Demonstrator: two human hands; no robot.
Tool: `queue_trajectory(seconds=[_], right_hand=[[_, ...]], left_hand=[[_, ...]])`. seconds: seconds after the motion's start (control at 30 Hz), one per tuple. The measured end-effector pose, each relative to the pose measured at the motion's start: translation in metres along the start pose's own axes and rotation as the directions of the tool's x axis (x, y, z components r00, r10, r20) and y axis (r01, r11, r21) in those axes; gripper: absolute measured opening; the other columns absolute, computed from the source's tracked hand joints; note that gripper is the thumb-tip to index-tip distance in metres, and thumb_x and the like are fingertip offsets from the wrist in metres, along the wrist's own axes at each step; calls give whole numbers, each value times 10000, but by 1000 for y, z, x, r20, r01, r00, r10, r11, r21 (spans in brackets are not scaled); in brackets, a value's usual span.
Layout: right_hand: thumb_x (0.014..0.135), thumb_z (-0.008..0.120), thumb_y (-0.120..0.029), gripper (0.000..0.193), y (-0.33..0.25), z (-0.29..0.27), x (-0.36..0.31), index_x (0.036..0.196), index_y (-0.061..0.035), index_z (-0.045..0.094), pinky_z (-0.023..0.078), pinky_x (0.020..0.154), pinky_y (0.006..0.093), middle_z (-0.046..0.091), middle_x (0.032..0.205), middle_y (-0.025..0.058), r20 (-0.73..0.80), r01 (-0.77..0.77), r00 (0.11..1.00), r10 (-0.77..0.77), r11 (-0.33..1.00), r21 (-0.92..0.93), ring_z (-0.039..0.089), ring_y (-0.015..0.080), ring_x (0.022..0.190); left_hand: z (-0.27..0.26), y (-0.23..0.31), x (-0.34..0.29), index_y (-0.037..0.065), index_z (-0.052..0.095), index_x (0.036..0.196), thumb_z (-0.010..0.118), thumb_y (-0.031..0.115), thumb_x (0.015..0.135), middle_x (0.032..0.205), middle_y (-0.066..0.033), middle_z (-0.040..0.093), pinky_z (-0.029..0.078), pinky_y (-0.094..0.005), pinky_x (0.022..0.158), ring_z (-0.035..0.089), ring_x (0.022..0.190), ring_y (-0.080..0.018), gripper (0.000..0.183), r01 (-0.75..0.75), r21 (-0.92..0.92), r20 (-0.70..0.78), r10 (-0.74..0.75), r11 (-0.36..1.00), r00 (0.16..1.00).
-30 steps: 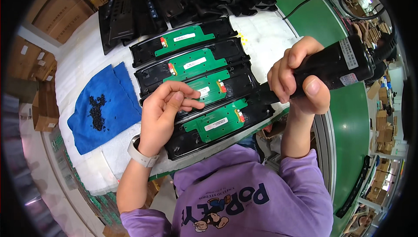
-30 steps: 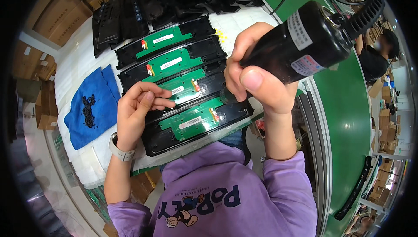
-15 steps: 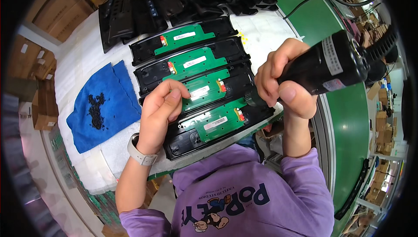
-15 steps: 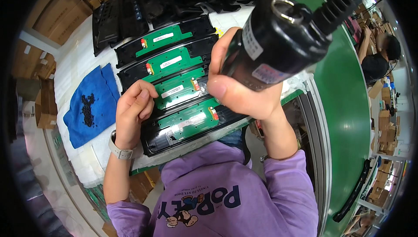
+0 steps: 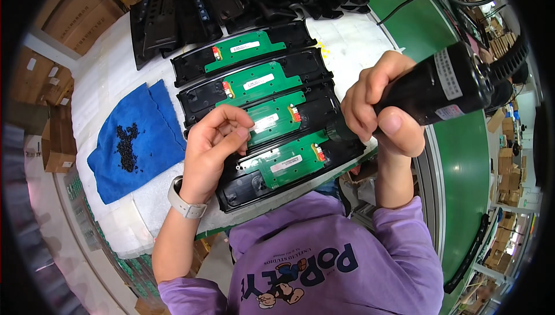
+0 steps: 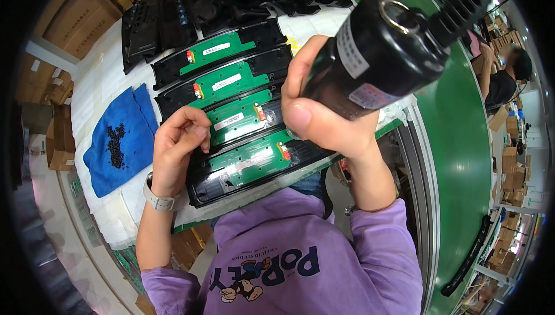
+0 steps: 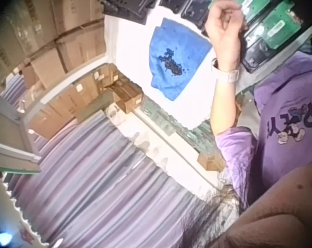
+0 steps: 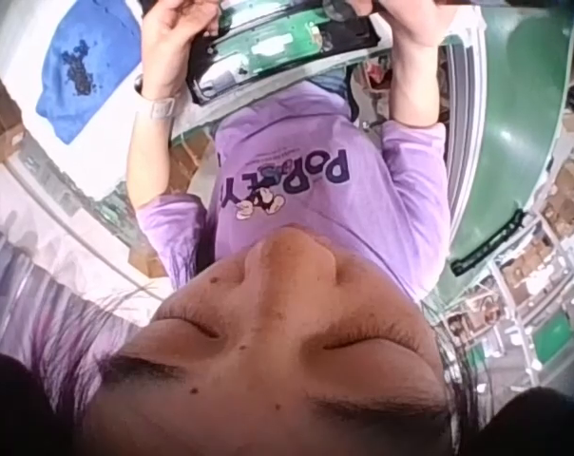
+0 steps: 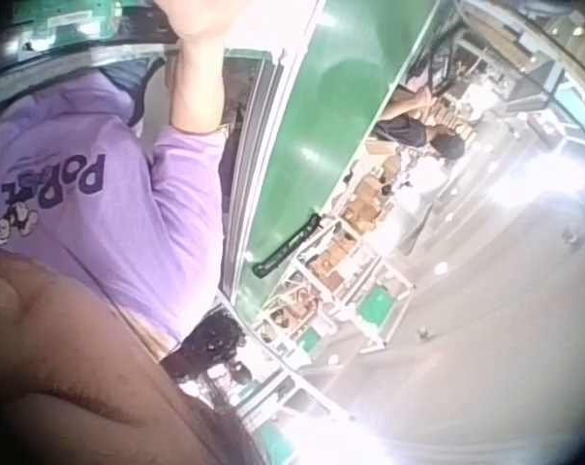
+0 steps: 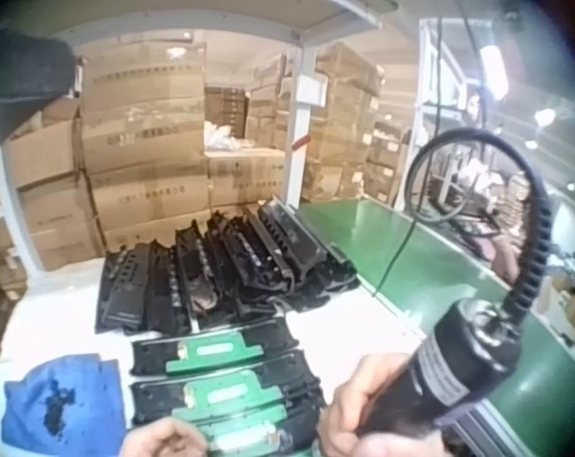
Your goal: Assemble toner cartridges using an electric screwdriver to secure small components.
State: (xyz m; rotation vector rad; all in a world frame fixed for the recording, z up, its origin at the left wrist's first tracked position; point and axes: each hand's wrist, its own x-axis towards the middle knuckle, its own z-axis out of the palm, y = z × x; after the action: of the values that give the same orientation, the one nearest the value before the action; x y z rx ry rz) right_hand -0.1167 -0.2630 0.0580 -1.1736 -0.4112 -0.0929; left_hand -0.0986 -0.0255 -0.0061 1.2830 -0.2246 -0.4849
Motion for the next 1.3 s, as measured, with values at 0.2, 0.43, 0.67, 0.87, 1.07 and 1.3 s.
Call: queue_trajectory(seconds=[0.2, 0.43, 0.67, 0.87, 1.07, 1.3], right_hand=[[659, 703, -163, 338, -1, -1, -1, 816, 36, 481, 383, 453, 202, 515, 588, 55, -12, 79, 997, -81, 990, -119, 464, 83, 480], [826, 570, -329, 382, -5, -14, 19, 1000, -18, 433, 393, 457, 256, 487, 602, 9, 242, 259, 910, -336, 918, 299, 483, 106, 431], [850, 508, -371, 424, 11, 2, 27, 1072, -16, 441, 411, 580, 310, 511, 675, 17, 183, 294, 895, -407, 847, 444, 506, 125, 480], [851, 505, -378, 418, 16, 7, 27, 1070, -28, 444, 409, 585, 308, 506, 674, 13, 239, 282, 882, -405, 862, 420, 508, 126, 488], [856, 492, -376, 412, 14, 14, 14, 1069, -26, 443, 398, 601, 311, 494, 685, 21, 131, 289, 922, -365, 872, 396, 486, 129, 494], [862, 482, -380, 416, 11, 8, 8, 1070, -25, 426, 397, 605, 316, 494, 699, 31, 139, 164, 959, -246, 886, 433, 487, 132, 498]], left_hand=[[-1, -2, 2, -11, 562, 972, 527, 122, 880, 762, -18, 550, 427, -202, 628, 499, 670, -67, 165, 25, -29, -32, -25, 999, 999], [8, 4, 0, -28, 557, 968, 567, 7, 835, 844, -81, 613, 480, -224, 720, 592, 763, -113, 137, -110, 8, -119, 110, 994, 987], [10, 11, -9, -76, 591, 920, 575, -107, 781, 879, -123, 632, 505, -242, 777, 627, 846, -163, 144, -57, 19, 64, 56, 998, 996], [7, 14, -9, -80, 599, 889, 593, -113, 761, 878, -125, 634, 508, -238, 769, 629, 839, -160, 132, -31, 116, 80, 22, 993, 997], [8, 13, -7, -76, 599, 868, 601, -110, 756, 842, -127, 638, 517, -235, 744, 638, 801, -163, 117, 23, 28, 69, -25, 999, 997], [15, 9, -10, -61, 599, 850, 624, -73, 751, 781, -96, 646, 520, -225, 691, 642, 736, -133, 103, -6, 161, 176, -23, 987, 984]])
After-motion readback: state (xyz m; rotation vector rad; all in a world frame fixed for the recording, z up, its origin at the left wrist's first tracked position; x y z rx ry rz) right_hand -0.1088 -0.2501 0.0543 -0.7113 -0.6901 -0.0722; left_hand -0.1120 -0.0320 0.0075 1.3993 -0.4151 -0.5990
